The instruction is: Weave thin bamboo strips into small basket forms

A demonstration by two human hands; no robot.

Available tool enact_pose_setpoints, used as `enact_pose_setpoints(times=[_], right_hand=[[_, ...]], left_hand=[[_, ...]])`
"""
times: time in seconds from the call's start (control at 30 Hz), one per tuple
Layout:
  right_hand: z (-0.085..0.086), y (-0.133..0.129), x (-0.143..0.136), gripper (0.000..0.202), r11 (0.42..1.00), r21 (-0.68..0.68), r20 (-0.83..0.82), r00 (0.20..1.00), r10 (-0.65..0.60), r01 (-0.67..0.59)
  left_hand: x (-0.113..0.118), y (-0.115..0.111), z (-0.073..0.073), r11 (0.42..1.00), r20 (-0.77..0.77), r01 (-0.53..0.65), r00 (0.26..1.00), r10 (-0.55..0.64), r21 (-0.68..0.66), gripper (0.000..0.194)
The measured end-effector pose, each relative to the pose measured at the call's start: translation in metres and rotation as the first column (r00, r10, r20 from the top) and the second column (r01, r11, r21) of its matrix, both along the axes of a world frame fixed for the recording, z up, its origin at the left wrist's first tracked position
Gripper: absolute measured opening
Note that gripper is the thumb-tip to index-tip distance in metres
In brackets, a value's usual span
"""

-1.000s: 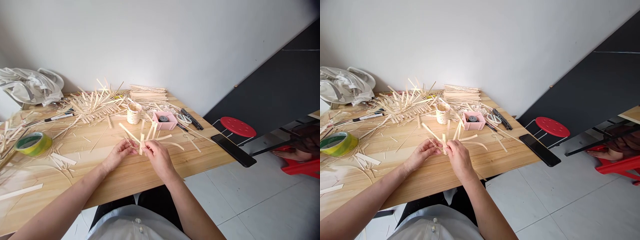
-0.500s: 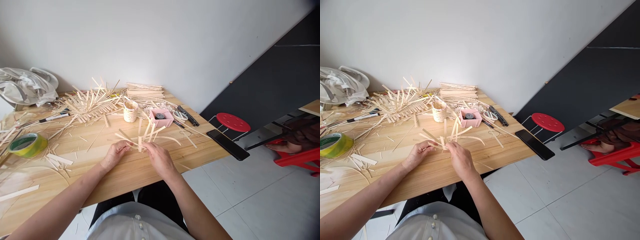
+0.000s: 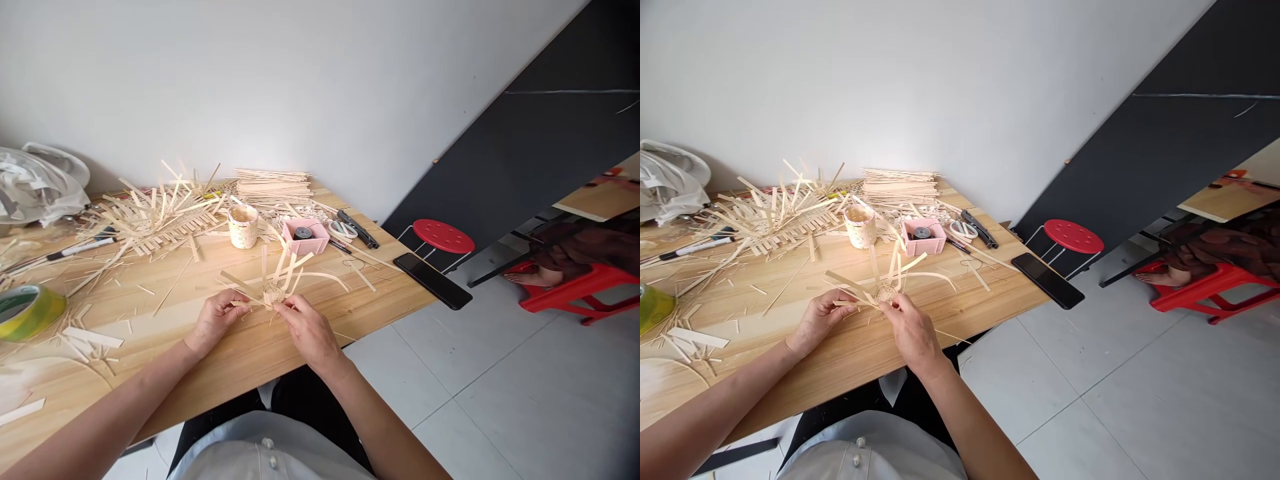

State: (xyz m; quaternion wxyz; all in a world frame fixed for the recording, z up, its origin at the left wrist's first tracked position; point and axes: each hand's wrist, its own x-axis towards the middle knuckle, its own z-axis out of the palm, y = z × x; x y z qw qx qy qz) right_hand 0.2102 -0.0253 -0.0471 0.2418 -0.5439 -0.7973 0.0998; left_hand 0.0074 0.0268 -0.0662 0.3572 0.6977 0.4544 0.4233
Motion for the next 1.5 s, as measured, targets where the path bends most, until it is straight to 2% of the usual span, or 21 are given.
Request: enact_pose_setpoints(times=[0.13,0.27,0.37,0.47,0.53,0.63,0.7,0.77,0.8,0.93,1.07,1.17,1.23,1.3,1.37,1.43,1.5], right_hand=[[-0.003,0.000,-0.002,0.043,1.000,0.014,-0.021,1.000,-0.023,0.023],[-0.003,0.003,-0.002,0.039,0.998,0.029,-0.094,0.994,0.065,-0.062],[-0.002,0.006,-0.006,0.037,0.997,0.035,-0.142,0.987,0.078,-0.074],[0.003,0.006,-0.011,0.036,0.995,0.063,-0.202,0.975,0.091,-0.080],[0.013,0.002,-0.011,0.036,0.988,0.125,-0.266,0.956,0.120,-0.089],[0.035,-0.006,0.002,0.035,0.956,0.294,-0.375,0.920,0.119,-0.004],[0.051,-0.009,0.020,0.032,0.914,0.363,-0.435,0.900,-0.007,0.183],[0.060,-0.006,0.042,0.028,0.914,0.292,-0.394,0.906,-0.155,0.283],[0.061,-0.004,0.051,0.028,0.928,0.237,-0.344,0.918,-0.196,0.287],[0.045,0.015,0.070,0.030,0.961,0.050,-0.163,0.952,-0.260,0.271],[0.023,0.041,0.048,0.032,0.982,-0.067,-0.046,0.982,-0.181,0.177],[0.023,0.060,0.026,0.029,0.993,-0.071,-0.059,0.994,-0.094,0.090],[0.033,0.068,0.017,0.026,0.997,-0.048,-0.190,0.979,-0.070,0.062],[0.045,0.073,0.011,0.025,0.991,-0.132,-0.407,0.912,-0.061,0.007],[0.055,0.076,0.005,0.028,0.940,-0.306,-0.582,0.811,-0.059,-0.151],[0.059,0.077,-0.005,0.033,0.833,-0.439,-0.661,0.749,-0.046,-0.337],[0.054,0.077,-0.017,0.043,0.739,-0.493,-0.701,0.713,-0.025,-0.459]], left_hand=[[0.001,-0.002,0.003,0.999,-0.030,0.010,1.000,-0.008,0.052,0.015],[0.002,-0.004,0.005,0.998,0.052,0.059,0.997,-0.057,-0.035,0.017],[-0.001,-0.005,0.005,0.994,0.032,0.096,0.995,-0.095,-0.049,0.017],[-0.007,-0.006,0.004,0.994,-0.009,0.100,0.995,-0.101,-0.051,0.019],[-0.010,-0.008,0.003,0.994,0.005,0.065,0.998,-0.064,-0.084,0.023],[-0.015,-0.012,0.006,0.996,0.076,-0.008,0.997,0.015,-0.090,0.027],[-0.019,-0.014,0.011,0.996,0.113,-0.050,0.992,0.059,-0.077,0.028],[-0.027,-0.015,0.017,0.994,0.154,-0.088,0.983,0.097,-0.065,0.028],[-0.031,-0.015,0.020,0.992,0.187,-0.110,0.975,0.119,-0.059,0.028],[-0.050,-0.015,0.032,0.971,0.334,-0.240,0.915,0.228,-0.005,0.029],[-0.056,-0.016,0.044,0.947,0.361,-0.320,0.888,0.286,0.035,0.029],[-0.056,-0.019,0.049,0.943,0.372,-0.332,0.879,0.299,0.026,0.030],[-0.056,-0.020,0.050,0.951,0.380,-0.305,0.886,0.267,0.043,0.029],[-0.057,-0.021,0.051,0.965,0.365,-0.252,0.907,0.209,0.073,0.025],[-0.056,-0.022,0.052,0.975,0.329,-0.202,0.931,0.160,0.096,0.020],[-0.053,-0.023,0.054,0.977,0.296,-0.172,0.947,0.128,0.126,0.018],[-0.049,-0.022,0.054,0.977,0.273,-0.150,0.956,0.105,0.152,0.018]])
